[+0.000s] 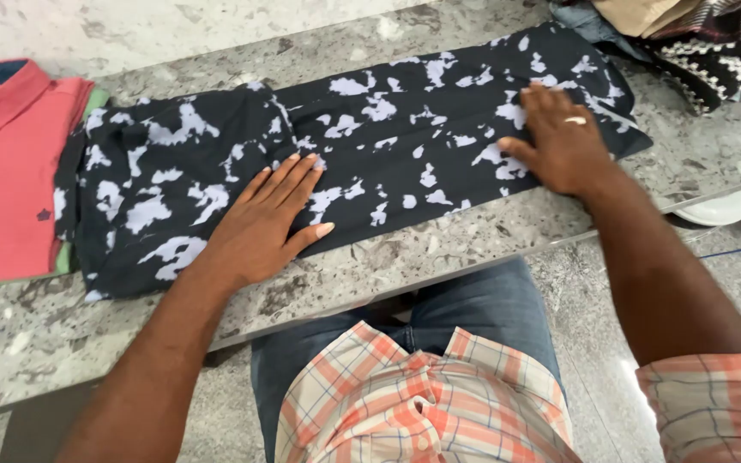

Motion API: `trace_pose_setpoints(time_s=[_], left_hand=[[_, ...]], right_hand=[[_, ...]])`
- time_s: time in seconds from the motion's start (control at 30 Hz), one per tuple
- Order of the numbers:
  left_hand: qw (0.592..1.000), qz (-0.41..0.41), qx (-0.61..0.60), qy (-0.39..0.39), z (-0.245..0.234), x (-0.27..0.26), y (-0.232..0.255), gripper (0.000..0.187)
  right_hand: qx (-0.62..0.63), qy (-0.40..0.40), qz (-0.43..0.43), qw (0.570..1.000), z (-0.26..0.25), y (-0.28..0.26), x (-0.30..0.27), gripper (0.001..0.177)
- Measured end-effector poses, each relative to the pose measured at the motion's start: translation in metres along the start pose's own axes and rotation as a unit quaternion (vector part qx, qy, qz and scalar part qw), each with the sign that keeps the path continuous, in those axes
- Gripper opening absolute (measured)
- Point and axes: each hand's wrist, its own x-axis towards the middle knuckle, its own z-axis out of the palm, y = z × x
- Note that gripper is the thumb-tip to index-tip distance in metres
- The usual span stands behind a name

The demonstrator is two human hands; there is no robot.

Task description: Folding a black and white patterned button-down shirt on a marble-style counter.

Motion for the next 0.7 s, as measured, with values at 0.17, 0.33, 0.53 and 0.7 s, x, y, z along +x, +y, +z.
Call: trace_pose_setpoints(time_s=[0.17,0.33,0.53,0.7], left_hand=[[0.999,-0.005,0.011,0.032,0.005,-0.007,-0.004,0.081],[0.999,-0.022,-0.008,0.024,-0.003,-0.01,-0.002,0.085],[0.997,-0.068,0.012,0.025,-0.013,-0.042,-0.008,0.093],[0.99,-0.139,-0.003,0.033,-0.024,-0.088,-0.037,0.09]], right_hand=[[-0.042,0.114,-0.079,0.989,0.031,0.055,0.008,0.092],[-0.123,0.188,-0.075,0.972,0.045,0.077,0.007,0.089],[-0.394,0.25,-0.269,0.843,0.065,0.131,0.01,0.059],[-0.2,0.29,-0.17,0.92,0.079,0.128,0.015,0.07]])
